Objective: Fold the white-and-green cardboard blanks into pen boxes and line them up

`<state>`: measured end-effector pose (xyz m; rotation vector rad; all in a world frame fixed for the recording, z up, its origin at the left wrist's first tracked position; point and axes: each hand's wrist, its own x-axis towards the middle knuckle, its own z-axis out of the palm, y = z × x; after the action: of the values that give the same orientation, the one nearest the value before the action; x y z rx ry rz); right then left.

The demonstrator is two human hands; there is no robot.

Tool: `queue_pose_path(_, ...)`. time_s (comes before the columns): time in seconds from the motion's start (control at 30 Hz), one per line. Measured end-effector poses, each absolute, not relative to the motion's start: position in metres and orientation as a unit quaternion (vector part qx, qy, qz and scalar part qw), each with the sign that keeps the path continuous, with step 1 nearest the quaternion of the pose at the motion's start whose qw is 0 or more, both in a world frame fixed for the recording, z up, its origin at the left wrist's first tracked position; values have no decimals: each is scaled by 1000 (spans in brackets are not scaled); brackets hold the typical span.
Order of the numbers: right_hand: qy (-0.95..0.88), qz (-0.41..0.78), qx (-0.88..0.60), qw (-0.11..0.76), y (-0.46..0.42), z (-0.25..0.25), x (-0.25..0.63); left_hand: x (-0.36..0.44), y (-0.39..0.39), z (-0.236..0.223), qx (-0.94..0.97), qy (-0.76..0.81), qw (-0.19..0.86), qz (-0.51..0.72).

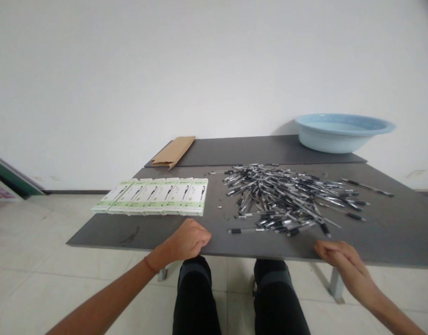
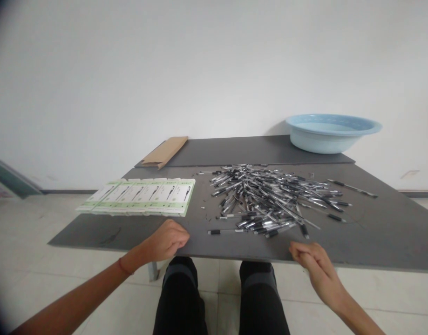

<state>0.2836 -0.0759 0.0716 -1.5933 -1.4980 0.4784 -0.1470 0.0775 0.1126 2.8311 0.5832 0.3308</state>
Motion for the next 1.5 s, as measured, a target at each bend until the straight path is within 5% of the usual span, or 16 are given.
queue_pose_path(1.2,-720,176,-545,392,-71,76,270,-148,82,107,970,184,98,126)
queue_pose_path(1.5,-785,268,-507,234,-70,147,255,-148,82,105,969,180,99,140)
